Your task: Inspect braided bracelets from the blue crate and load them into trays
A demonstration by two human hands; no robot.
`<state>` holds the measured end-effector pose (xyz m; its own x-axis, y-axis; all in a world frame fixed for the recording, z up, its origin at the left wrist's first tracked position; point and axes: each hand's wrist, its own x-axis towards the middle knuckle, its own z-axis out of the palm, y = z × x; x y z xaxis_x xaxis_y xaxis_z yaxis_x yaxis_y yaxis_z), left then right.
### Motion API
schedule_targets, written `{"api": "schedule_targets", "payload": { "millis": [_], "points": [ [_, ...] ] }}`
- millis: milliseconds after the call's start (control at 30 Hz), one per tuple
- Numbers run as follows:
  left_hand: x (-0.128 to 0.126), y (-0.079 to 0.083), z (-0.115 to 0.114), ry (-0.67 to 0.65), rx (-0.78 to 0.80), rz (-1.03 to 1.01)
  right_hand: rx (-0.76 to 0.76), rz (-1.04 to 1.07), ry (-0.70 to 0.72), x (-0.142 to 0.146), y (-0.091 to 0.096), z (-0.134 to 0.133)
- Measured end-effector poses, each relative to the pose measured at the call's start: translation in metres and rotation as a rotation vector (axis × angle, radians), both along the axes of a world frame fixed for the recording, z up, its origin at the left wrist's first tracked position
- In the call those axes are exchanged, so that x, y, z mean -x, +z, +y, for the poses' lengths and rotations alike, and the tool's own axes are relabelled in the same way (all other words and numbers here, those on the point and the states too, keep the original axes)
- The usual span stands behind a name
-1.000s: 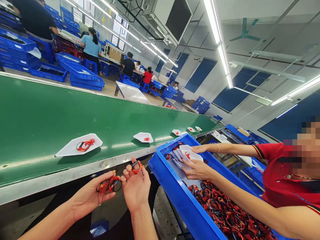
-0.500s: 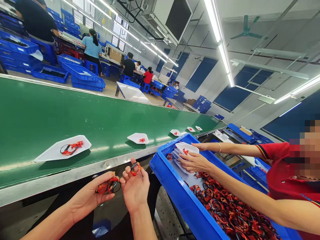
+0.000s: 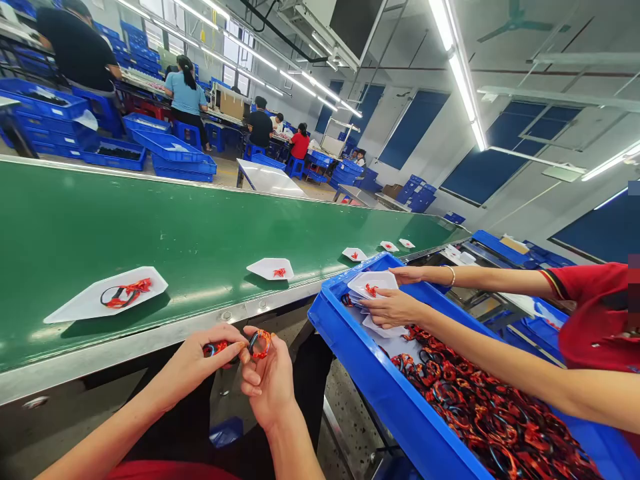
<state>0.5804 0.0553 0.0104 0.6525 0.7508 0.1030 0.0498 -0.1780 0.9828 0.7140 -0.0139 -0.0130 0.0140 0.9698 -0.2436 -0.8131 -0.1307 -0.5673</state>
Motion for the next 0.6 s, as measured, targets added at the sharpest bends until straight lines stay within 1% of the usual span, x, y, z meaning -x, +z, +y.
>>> {"api": "schedule_targets", "payload": {
  "millis": [100,267,367,500,533,600],
  "points": [
    [-0.001,-0.002,0.0,-0.026,-0.058,0.039,0.027,0.026,0.012,-0.002,-0.003,-0.001],
    [-0.003,-0.003,-0.002,-0.043,-0.091,0.07,0.069,0.049,0.006,-0.004,-0.006,-0.004],
    [-0.005,-0.005,-0.003,-0.05,-0.086,0.074,0.071,0.006,-0.016,-0.002,-0.008,-0.005],
    [-0.007,-0.011,-0.001,-0.066,-0.058,0.069,0.043,-0.154,-0.064,0.002,-0.011,-0.007],
    [-0.007,-0.012,-0.001,-0.077,-0.05,0.065,0.042,-0.162,-0.066,0.002,-0.011,-0.007],
    [-0.008,-0.013,0.0,-0.102,-0.03,0.059,0.045,-0.107,-0.046,0.0,-0.011,-0.007]
  ]
}}
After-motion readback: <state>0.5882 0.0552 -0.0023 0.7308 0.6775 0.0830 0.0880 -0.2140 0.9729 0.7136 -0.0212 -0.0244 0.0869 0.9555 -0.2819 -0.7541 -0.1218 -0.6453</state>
